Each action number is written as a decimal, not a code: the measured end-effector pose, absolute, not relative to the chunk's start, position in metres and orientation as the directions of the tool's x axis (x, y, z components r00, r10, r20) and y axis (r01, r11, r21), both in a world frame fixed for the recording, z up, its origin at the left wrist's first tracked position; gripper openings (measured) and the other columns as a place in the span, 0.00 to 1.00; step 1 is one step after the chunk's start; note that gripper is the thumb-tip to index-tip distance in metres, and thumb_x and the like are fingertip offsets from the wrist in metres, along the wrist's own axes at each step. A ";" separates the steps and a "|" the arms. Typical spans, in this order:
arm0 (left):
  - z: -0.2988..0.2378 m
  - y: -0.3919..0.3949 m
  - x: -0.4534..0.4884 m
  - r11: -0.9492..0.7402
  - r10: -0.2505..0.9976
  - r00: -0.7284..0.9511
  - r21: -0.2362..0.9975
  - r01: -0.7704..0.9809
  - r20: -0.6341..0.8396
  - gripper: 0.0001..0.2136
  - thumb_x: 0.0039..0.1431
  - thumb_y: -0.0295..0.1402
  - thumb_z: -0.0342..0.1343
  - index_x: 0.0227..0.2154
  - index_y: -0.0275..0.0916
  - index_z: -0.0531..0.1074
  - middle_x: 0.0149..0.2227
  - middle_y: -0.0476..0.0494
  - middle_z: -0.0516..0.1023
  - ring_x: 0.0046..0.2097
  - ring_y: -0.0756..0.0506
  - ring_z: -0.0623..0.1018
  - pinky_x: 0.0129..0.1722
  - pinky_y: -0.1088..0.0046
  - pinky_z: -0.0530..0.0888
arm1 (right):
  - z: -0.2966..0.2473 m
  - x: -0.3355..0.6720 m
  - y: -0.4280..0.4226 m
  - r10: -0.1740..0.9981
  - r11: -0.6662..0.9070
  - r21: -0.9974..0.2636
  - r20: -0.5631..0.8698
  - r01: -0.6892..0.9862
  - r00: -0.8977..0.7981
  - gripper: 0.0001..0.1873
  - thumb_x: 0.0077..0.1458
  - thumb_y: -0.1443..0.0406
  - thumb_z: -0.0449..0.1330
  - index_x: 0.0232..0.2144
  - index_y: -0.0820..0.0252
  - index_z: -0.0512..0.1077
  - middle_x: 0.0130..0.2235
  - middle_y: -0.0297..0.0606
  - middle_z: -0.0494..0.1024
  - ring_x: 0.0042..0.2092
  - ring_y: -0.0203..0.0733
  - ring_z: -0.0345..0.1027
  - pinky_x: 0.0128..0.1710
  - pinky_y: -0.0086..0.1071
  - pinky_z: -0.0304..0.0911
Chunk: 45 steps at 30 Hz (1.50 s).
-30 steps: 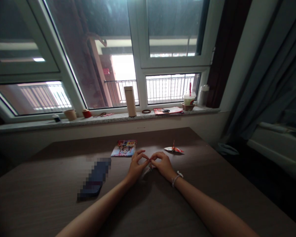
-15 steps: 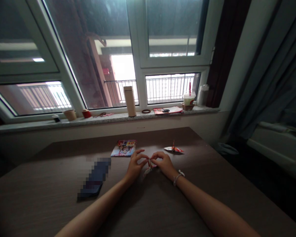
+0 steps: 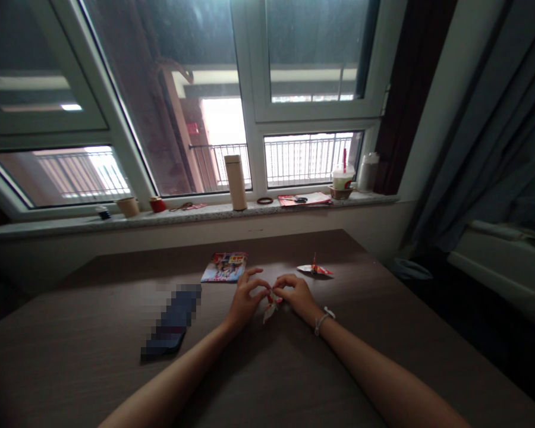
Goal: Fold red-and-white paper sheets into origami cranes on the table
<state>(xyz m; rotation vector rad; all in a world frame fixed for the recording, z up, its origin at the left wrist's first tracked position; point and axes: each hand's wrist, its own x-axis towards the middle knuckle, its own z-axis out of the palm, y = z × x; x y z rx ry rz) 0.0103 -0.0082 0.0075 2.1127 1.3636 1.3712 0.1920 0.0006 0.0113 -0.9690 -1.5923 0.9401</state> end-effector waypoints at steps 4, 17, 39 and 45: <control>0.009 -0.009 0.010 -0.527 0.808 0.120 0.617 0.585 0.577 0.06 0.51 0.26 0.65 0.29 0.47 0.80 0.53 0.46 0.71 0.57 0.39 0.68 0.60 0.53 0.63 | 0.013 0.193 0.001 0.923 0.370 -0.916 0.344 0.154 -0.174 0.11 0.44 0.55 0.66 0.24 0.57 0.77 0.30 0.38 0.79 0.43 0.49 0.73 0.49 0.40 0.65; 0.008 -0.008 0.009 -0.526 0.806 0.112 0.614 0.589 0.582 0.06 0.50 0.26 0.65 0.27 0.45 0.79 0.54 0.47 0.70 0.58 0.39 0.67 0.61 0.54 0.62 | 0.010 0.195 0.002 0.926 0.347 -0.930 0.320 0.118 -0.201 0.15 0.44 0.53 0.68 0.27 0.59 0.79 0.39 0.43 0.81 0.46 0.50 0.73 0.50 0.42 0.65; 0.006 -0.001 0.007 -0.469 0.878 0.094 0.808 0.357 0.469 0.04 0.46 0.28 0.68 0.25 0.44 0.80 0.55 0.43 0.69 0.59 0.39 0.67 0.62 0.55 0.61 | 0.009 0.199 0.007 0.828 0.530 -0.833 0.469 0.157 -0.308 0.11 0.51 0.53 0.66 0.30 0.53 0.79 0.37 0.38 0.81 0.48 0.48 0.71 0.54 0.43 0.60; 0.006 0.000 0.005 -0.464 0.882 0.109 0.802 0.376 0.459 0.04 0.45 0.29 0.69 0.24 0.44 0.80 0.56 0.44 0.69 0.59 0.39 0.68 0.62 0.55 0.63 | 0.010 0.199 0.007 0.804 0.552 -0.822 0.480 0.140 -0.350 0.13 0.51 0.52 0.66 0.29 0.53 0.78 0.38 0.38 0.80 0.48 0.48 0.71 0.55 0.43 0.60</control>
